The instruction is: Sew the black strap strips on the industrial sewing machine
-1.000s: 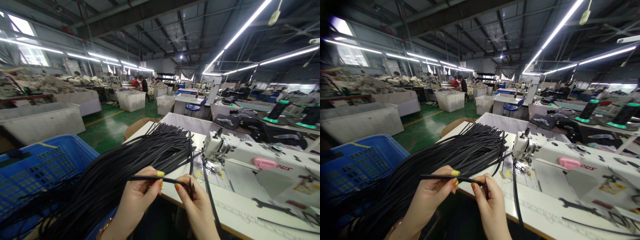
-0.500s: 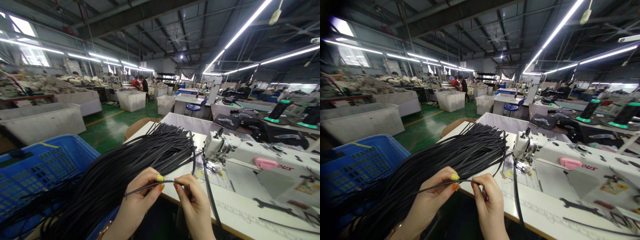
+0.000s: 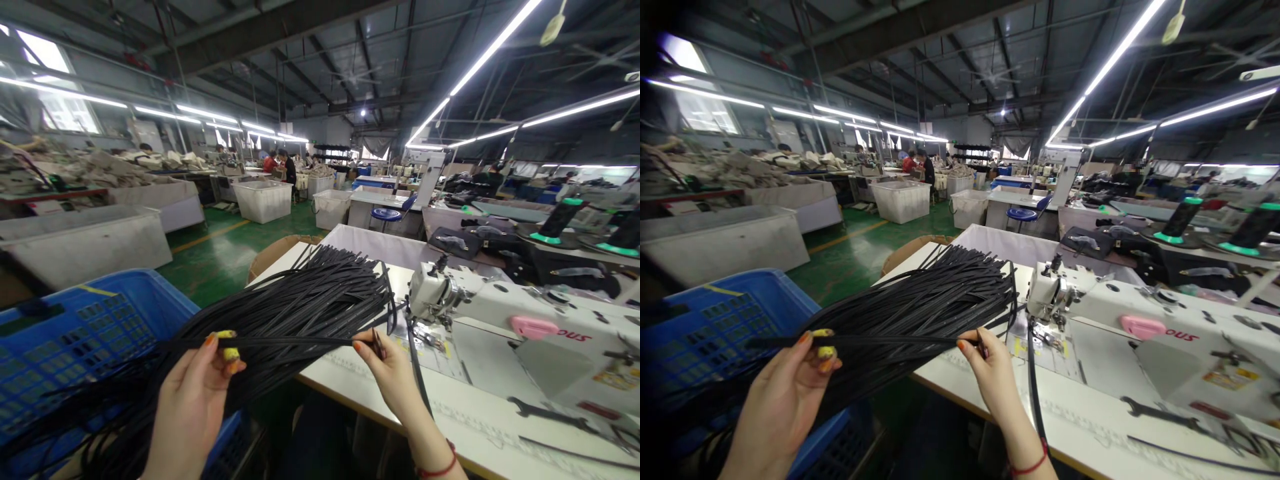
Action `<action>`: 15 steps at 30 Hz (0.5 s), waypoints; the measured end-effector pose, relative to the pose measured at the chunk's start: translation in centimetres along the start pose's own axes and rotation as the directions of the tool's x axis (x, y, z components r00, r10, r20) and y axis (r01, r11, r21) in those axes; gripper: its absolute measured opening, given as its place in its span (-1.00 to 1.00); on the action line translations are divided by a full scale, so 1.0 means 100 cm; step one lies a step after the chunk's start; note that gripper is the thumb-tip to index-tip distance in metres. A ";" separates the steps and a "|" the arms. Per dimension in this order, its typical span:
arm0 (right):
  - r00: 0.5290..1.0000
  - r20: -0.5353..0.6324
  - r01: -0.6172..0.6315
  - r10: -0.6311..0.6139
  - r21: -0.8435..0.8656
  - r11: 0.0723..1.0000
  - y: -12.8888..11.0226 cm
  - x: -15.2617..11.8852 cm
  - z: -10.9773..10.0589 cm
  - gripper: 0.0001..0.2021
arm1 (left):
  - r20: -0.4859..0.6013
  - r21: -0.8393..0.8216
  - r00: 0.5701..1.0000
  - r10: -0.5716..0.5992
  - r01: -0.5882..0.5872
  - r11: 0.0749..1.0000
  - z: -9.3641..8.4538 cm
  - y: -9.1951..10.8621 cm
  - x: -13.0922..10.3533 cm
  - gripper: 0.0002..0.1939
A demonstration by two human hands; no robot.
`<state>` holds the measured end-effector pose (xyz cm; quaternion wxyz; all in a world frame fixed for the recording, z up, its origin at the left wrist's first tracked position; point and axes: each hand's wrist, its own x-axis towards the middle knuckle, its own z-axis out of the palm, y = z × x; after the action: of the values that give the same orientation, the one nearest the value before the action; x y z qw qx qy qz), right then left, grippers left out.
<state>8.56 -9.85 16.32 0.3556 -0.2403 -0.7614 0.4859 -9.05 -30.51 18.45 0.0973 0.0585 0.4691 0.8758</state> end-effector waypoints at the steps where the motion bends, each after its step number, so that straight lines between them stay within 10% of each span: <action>1: 1.000 0.016 0.004 -0.004 -0.007 1.000 0.004 0.006 0.000 -0.75 | -0.034 -0.011 0.999 -0.002 0.001 1.000 -0.006 0.003 0.004 -0.87; 15: 0.982 0.169 0.114 -0.087 -0.156 0.981 0.042 0.067 0.009 -0.77 | -0.313 -0.010 0.948 -0.053 0.053 0.999 -0.122 0.063 0.046 -0.63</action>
<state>3.71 -3.91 14.29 0.2960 -0.1900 -0.8363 0.4206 -16.65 -42.72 17.02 0.0452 -0.0936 0.4795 0.8714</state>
